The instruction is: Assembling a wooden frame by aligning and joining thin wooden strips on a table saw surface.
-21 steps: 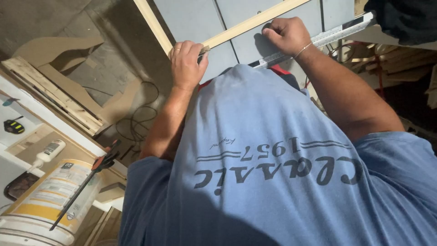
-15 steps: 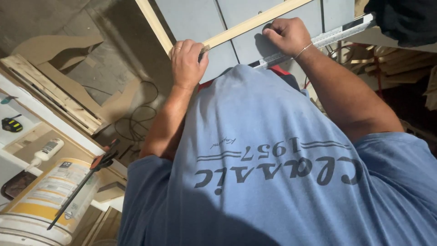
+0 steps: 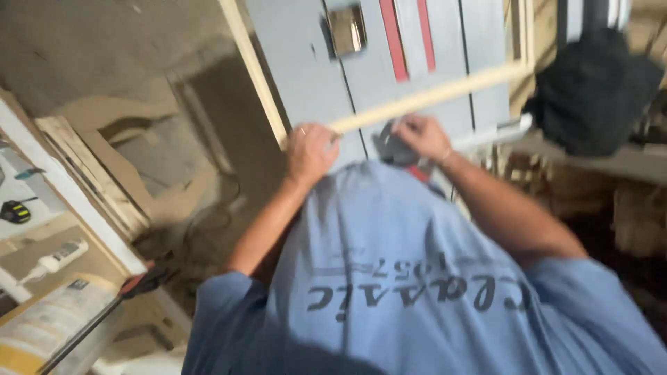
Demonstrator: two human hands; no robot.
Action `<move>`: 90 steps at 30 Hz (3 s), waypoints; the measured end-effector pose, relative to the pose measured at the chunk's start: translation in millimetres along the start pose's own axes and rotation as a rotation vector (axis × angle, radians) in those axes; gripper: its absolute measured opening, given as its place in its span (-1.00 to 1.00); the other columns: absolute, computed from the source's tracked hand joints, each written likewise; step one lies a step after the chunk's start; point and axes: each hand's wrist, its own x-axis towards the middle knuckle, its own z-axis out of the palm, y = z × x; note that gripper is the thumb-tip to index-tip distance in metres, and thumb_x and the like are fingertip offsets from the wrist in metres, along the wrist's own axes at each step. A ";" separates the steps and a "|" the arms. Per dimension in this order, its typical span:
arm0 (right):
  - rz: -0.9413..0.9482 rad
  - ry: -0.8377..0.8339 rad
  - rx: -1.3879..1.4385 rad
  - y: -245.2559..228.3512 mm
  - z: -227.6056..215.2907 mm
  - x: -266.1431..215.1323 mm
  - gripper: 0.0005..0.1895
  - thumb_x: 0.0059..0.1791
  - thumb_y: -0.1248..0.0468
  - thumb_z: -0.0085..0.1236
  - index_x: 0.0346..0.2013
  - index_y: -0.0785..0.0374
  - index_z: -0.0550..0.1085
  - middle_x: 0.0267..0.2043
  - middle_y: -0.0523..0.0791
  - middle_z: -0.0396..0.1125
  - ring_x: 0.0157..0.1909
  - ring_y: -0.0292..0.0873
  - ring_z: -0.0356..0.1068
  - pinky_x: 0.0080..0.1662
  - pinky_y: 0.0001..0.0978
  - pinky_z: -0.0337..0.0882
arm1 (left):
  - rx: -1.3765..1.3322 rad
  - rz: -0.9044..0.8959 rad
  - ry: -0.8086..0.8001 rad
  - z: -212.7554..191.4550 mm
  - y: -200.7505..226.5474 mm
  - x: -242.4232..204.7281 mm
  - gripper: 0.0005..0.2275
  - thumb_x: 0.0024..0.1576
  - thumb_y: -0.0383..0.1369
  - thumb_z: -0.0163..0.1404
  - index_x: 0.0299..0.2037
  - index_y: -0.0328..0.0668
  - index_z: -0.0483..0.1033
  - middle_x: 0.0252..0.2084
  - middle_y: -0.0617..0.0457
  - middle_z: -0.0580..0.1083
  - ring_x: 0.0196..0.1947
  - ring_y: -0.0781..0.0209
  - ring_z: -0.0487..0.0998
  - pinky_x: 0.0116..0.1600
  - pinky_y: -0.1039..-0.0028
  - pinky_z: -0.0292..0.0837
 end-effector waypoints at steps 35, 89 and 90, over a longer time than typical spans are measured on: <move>-0.118 0.186 0.920 -157.8 51.4 -43.8 -0.57 0.04 0.50 0.02 0.22 0.42 0.30 -0.24 0.12 0.45 -0.38 -0.08 0.52 -0.25 -0.27 0.63 | -0.662 -0.323 0.158 -86.0 91.8 34.0 -0.78 0.12 -0.36 0.20 -0.06 -0.18 0.58 -0.19 -0.08 0.58 -0.16 -0.07 0.62 -0.04 0.24 0.52; -0.645 0.144 0.010 -172.6 -123.0 -48.5 -0.83 0.04 0.14 0.32 -0.21 0.17 0.60 -0.55 -0.11 0.45 -0.41 -0.10 0.49 -0.23 -0.25 0.46 | -0.849 -0.280 0.930 -171.7 211.9 146.4 -0.90 0.15 -0.44 0.17 -0.35 -0.25 0.52 -0.41 0.05 0.47 -0.31 0.38 0.45 -0.10 0.53 0.44; -0.636 0.154 0.003 -170.5 -121.6 -48.0 -0.81 0.02 0.11 0.35 -0.22 0.15 0.61 -0.57 -0.11 0.45 -0.42 -0.09 0.49 -0.25 -0.24 0.45 | -0.832 -0.272 0.905 -173.4 211.5 149.2 -0.91 0.15 -0.45 0.17 -0.33 -0.26 0.53 -0.42 0.06 0.49 -0.33 0.40 0.46 -0.13 0.55 0.45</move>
